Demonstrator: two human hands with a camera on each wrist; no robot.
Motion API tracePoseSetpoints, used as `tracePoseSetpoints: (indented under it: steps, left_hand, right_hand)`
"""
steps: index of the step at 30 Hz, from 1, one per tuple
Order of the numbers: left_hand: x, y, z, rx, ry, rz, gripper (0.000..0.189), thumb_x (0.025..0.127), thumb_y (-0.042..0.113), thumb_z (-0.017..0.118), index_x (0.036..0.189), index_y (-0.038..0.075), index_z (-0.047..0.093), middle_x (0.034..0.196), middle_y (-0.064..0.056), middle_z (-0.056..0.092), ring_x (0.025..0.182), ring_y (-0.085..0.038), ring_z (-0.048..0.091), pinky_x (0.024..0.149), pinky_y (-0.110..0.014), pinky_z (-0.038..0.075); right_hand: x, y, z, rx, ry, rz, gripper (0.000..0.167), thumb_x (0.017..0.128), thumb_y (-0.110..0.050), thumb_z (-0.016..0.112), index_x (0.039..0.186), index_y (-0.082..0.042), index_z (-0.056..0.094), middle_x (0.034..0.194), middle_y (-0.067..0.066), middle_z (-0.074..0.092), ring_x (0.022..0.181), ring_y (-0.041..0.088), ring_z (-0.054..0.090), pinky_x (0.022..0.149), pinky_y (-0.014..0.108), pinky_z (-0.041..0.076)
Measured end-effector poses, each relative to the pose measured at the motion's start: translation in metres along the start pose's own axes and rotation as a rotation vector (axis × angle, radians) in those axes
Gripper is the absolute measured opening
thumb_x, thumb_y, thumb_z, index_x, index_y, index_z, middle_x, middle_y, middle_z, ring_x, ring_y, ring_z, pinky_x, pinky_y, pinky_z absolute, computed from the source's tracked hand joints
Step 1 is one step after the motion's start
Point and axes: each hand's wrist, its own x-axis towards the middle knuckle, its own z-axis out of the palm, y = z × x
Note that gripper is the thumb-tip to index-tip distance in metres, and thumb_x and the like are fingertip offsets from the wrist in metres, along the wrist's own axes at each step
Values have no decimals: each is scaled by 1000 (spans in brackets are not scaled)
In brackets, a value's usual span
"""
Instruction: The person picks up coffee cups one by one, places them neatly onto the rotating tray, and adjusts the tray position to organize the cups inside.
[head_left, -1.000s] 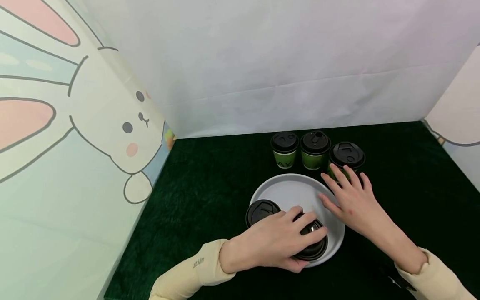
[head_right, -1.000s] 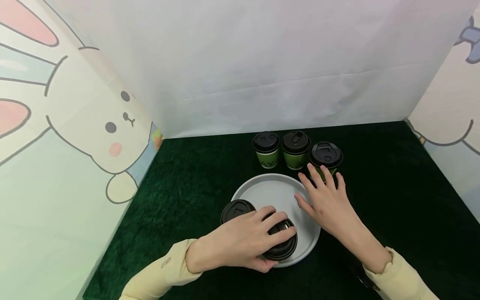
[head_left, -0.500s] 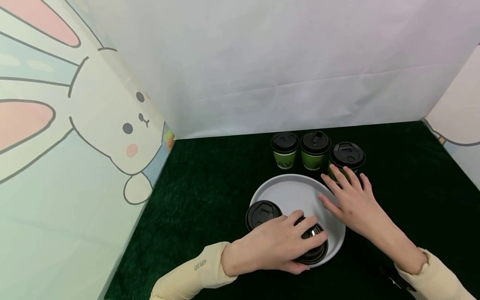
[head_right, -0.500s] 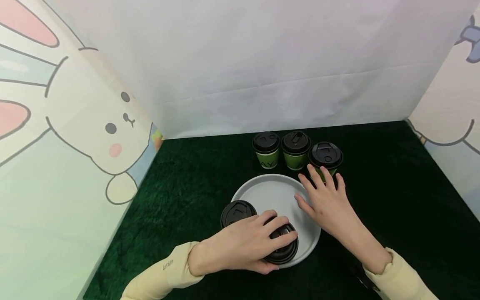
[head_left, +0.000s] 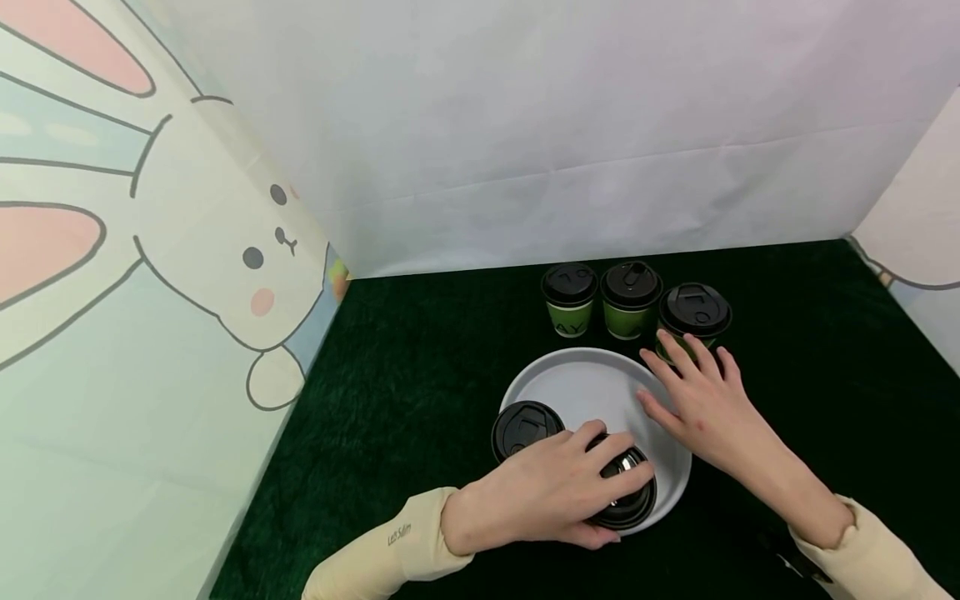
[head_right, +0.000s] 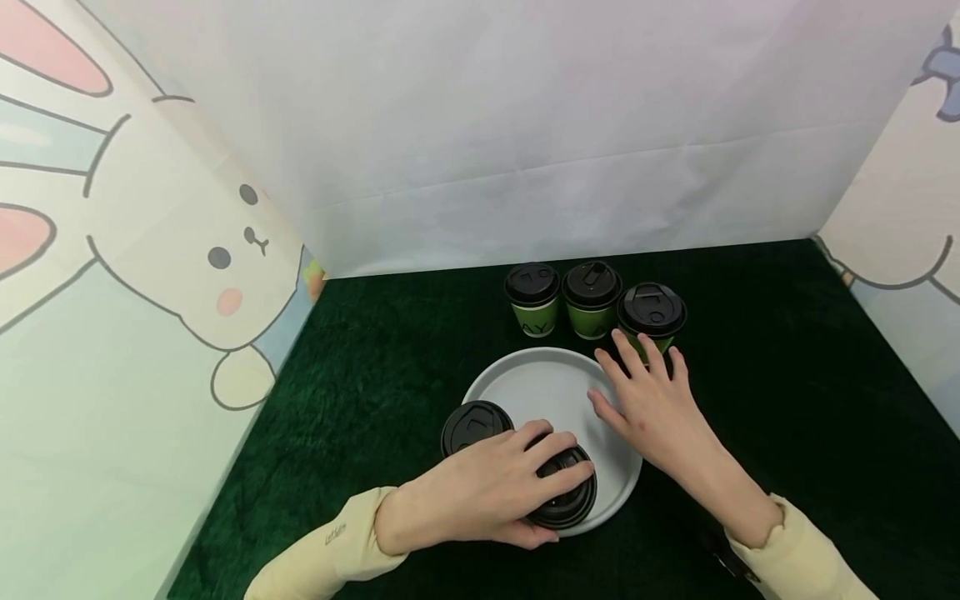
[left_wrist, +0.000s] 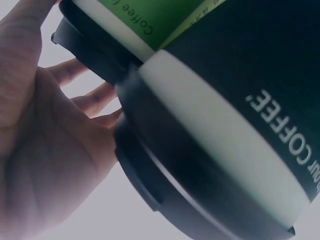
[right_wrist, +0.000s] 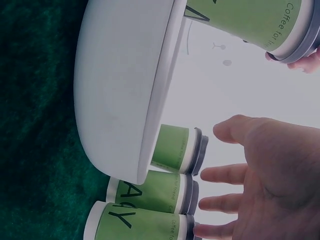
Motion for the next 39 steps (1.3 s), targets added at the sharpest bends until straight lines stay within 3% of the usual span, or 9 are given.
tracePoseSetpoints:
  steps: [14,20,25,29,32,35,39]
  left_hand:
    - [0,-2,0,-13,-19,-17,79,90,75,50,153,28,40,146,-1,43,121,-20,49,92,-34,51]
    - [-1,-7,-1,9,26,-30,82,89,82,38,152,28,42,145,0,46,124,-22,51,94,-36,49]
    - [-1,-15,-7,-29,45,-58,83,90,83,34,151,28,44,148,0,46,130,-24,49,100,-39,47]
    - [-1,-34,-18,-83,46,-96,78,93,76,40,153,26,41,153,-3,44,137,-25,45,106,-43,44]
    - [0,-56,-25,-119,93,-135,73,96,68,47,153,22,42,153,-6,45,138,-25,44,108,-43,42]
    - [3,-80,-26,-145,173,-163,64,100,58,50,151,19,47,149,-6,48,135,-23,47,105,-41,44]
    - [11,-107,-17,-162,300,-182,49,104,42,53,145,14,54,143,-8,53,129,-22,52,101,-37,47]
  right_hand:
    - [0,-1,0,15,7,-8,55,91,-34,70,136,-5,60,146,24,46,131,52,40,99,75,27]
    - [0,0,2,24,4,-13,54,91,-34,71,136,-5,60,145,25,47,129,52,41,97,75,29]
    - [-2,-2,2,32,-24,-17,55,91,-32,73,136,-5,60,145,25,47,128,52,42,96,75,31]
    - [-2,-3,2,43,-49,-39,54,92,-32,72,137,-7,59,145,24,47,128,49,43,95,74,32]
    - [-2,-4,3,45,-69,-48,54,92,-32,72,137,-7,59,144,24,47,127,48,43,95,73,34]
    - [-3,-4,4,57,-109,-34,55,91,-31,73,138,-6,59,145,25,46,128,49,43,95,72,36]
    - [-4,-2,8,86,-170,-12,55,94,-31,71,140,-5,56,148,27,43,130,52,41,95,72,37]
